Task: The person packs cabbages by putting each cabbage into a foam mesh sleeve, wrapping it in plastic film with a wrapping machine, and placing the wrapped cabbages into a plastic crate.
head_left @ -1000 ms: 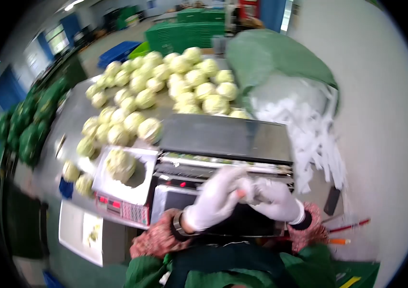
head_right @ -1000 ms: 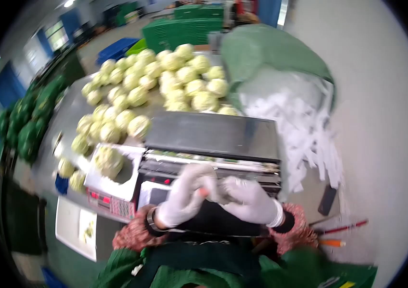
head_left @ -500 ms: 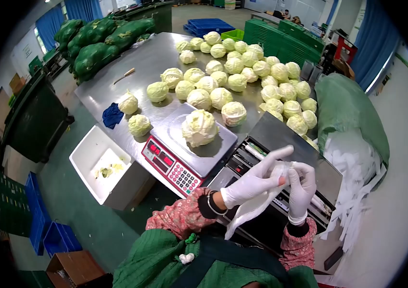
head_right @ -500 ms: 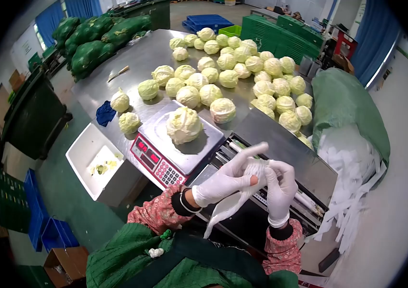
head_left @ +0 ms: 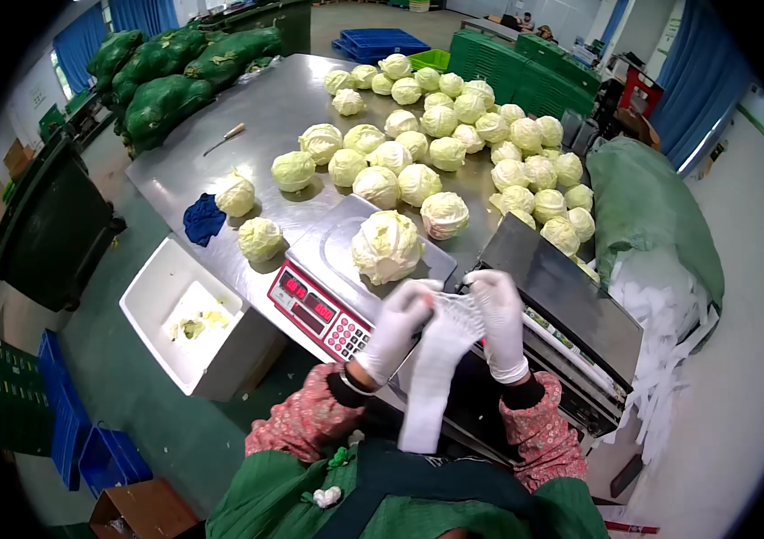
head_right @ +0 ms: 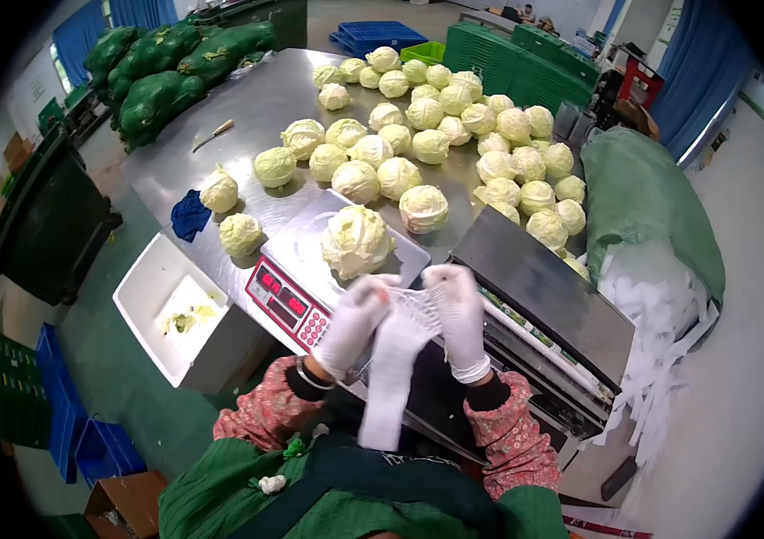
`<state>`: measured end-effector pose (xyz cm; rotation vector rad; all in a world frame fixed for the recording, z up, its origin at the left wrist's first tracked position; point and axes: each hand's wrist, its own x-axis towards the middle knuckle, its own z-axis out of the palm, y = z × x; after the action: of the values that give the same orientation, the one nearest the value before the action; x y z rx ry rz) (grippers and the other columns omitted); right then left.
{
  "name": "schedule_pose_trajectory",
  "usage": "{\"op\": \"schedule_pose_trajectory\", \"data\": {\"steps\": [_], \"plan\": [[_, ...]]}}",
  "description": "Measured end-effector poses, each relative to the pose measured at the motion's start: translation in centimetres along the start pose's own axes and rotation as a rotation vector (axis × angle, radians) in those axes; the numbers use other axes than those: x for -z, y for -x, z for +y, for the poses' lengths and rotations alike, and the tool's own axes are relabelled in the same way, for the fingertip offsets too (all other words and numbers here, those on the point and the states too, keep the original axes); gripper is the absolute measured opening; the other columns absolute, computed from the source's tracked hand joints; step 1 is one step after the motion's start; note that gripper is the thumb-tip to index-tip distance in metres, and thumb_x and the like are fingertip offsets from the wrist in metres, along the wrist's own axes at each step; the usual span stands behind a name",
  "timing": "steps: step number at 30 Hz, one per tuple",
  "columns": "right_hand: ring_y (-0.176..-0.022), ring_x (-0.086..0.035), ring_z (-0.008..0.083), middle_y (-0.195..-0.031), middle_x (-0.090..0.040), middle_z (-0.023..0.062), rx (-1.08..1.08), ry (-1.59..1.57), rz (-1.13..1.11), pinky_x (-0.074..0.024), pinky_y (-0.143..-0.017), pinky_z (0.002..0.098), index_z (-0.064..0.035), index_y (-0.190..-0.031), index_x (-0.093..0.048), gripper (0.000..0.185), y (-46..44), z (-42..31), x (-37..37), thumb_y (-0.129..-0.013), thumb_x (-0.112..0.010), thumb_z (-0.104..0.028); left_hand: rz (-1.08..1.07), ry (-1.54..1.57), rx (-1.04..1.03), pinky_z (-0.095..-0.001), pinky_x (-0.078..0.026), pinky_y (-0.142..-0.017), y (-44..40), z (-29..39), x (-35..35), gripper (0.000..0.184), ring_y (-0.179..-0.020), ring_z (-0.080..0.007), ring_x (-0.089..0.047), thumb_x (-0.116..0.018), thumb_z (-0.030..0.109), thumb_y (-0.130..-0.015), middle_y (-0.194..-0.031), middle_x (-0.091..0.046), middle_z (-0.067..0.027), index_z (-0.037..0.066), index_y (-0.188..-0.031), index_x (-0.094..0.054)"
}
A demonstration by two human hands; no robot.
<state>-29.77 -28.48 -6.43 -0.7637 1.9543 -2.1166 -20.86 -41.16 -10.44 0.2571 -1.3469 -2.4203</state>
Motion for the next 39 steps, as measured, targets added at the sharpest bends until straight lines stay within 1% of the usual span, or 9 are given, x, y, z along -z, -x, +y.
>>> {"op": "schedule_pose_trajectory", "data": {"steps": [4, 6, 8, 15, 18, 22, 27, 38, 39], "plan": [[-0.083, -0.056, 0.0032, -0.096, -0.063, 0.0033, -0.738, -0.252, -0.837, -0.0458, -0.070, 0.0180, -0.0017, -0.113, -0.061, 0.033, 2.1, 0.6, 0.7, -0.095, -0.062, -0.029, -0.188, 0.406, 0.172, -0.0329, -0.054, -0.081, -1.2, 2.2, 5.9, 0.019, -0.085, -0.0183, -0.066, -0.052, 0.021, -0.099, -0.098, -0.067, -0.0105, 0.004, -0.106, -0.056], [-0.085, -0.058, 0.0047, -0.101, -0.064, 0.0035, -0.721, -0.229, -0.819, -0.0464, -0.071, 0.0183, -0.0011, -0.116, -0.063, 0.033, 1.7, 2.2, 0.3, -0.095, -0.062, -0.027, -0.188, 0.576, 0.261, -0.0355, -0.056, -0.079, -1.1, 1.1, 7.2, 0.027, -0.086, -0.0212, -0.067, -0.048, 0.023, -0.100, -0.101, -0.067, -0.0131, -0.001, -0.109, -0.055], [-0.083, -0.059, 0.0057, -0.100, -0.065, 0.0039, 0.121, 0.162, -0.531, -0.0465, -0.072, 0.0188, -0.0004, -0.112, -0.065, 0.029, 0.0, 3.3, -0.1, -0.095, -0.061, -0.024, -0.219, 0.916, 0.591, -0.0380, -0.058, -0.082, -1.1, -0.3, 9.0, 0.034, -0.092, -0.0232, -0.067, -0.047, 0.024, -0.100, -0.105, -0.067, -0.0155, -0.007, -0.116, -0.053], [-0.083, -0.065, 0.0132, -0.094, -0.066, 0.0072, -0.528, -0.670, -0.226, -0.0527, -0.075, 0.0276, -0.0005, -0.101, -0.059, 0.025, -0.2, 1.2, -0.5, -0.099, -0.053, -0.024, -0.511, 0.311, 0.629, -0.0308, -0.046, -0.097, 2.6, 0.5, 9.0, 0.056, -0.115, -0.0173, -0.057, -0.062, 0.026, -0.093, -0.132, -0.056, -0.0116, -0.001, -0.138, -0.042], [-0.085, -0.064, 0.0131, -0.095, -0.066, 0.0088, -0.607, -0.825, -0.102, -0.0520, -0.080, 0.0282, -0.0002, -0.102, -0.058, 0.022, -0.1, 1.4, -0.4, -0.097, -0.056, -0.022, -0.214, -0.048, 0.518, -0.0226, -0.050, -0.077, 1.0, 3.8, 8.2, 0.031, -0.088, -0.0083, -0.062, -0.068, 0.010, -0.084, -0.102, -0.067, -0.0029, 0.000, -0.113, -0.061], [-0.072, -0.057, 0.0071, -0.080, -0.060, 0.0006, -0.493, 0.007, -0.343, -0.0476, -0.064, 0.0266, -0.0038, -0.087, -0.055, 0.012, -0.8, 3.2, -1.2, -0.082, -0.066, -0.005, 0.182, -0.512, 0.072, -0.0197, -0.042, -0.060, -0.2, 5.6, 11.8, 0.008, -0.068, -0.0027, -0.051, -0.062, 0.009, -0.086, -0.075, -0.057, 0.0025, 0.004, -0.080, -0.061], [-0.069, -0.061, 0.0280, -0.071, -0.059, 0.0144, -0.003, 0.506, 0.143, -0.0485, -0.065, 0.0358, -0.0010, -0.083, -0.054, 0.007, -7.9, 7.3, -4.4, -0.078, -0.058, -0.002, 0.318, -0.341, -0.006, -0.0232, -0.043, -0.064, -4.8, 3.0, 14.2, 0.039, -0.071, -0.0067, -0.051, -0.054, 0.042, -0.097, -0.082, -0.058, -0.0020, 0.002, -0.098, -0.057], [-0.086, -0.064, 0.0423, -0.089, -0.065, 0.0278, -0.219, 0.388, 0.209, -0.0501, -0.074, 0.0411, 0.0015, -0.091, -0.068, 0.030, -12.9, 15.8, -6.8, -0.086, -0.053, -0.024, 0.456, -0.211, 0.201, -0.0271, -0.044, -0.043, -12.8, 0.4, 16.5, 0.068, -0.049, -0.0142, -0.056, -0.042, 0.066, -0.092, -0.065, -0.060, -0.0022, 0.002, -0.080, -0.062], [-0.079, -0.062, 0.0272, -0.085, -0.067, 0.0171, -0.174, 0.352, 0.174, -0.0493, -0.070, 0.0355, 0.0036, -0.093, -0.068, 0.030, -10.9, 13.1, -6.9, -0.092, -0.053, -0.023, 0.468, -0.165, 0.130, -0.0305, -0.049, -0.052, -11.7, 0.2, 15.4, 0.067, -0.059, -0.0174, -0.060, -0.042, 0.063, -0.093, -0.072, -0.062, -0.0055, 0.000, -0.088, -0.063]]}}
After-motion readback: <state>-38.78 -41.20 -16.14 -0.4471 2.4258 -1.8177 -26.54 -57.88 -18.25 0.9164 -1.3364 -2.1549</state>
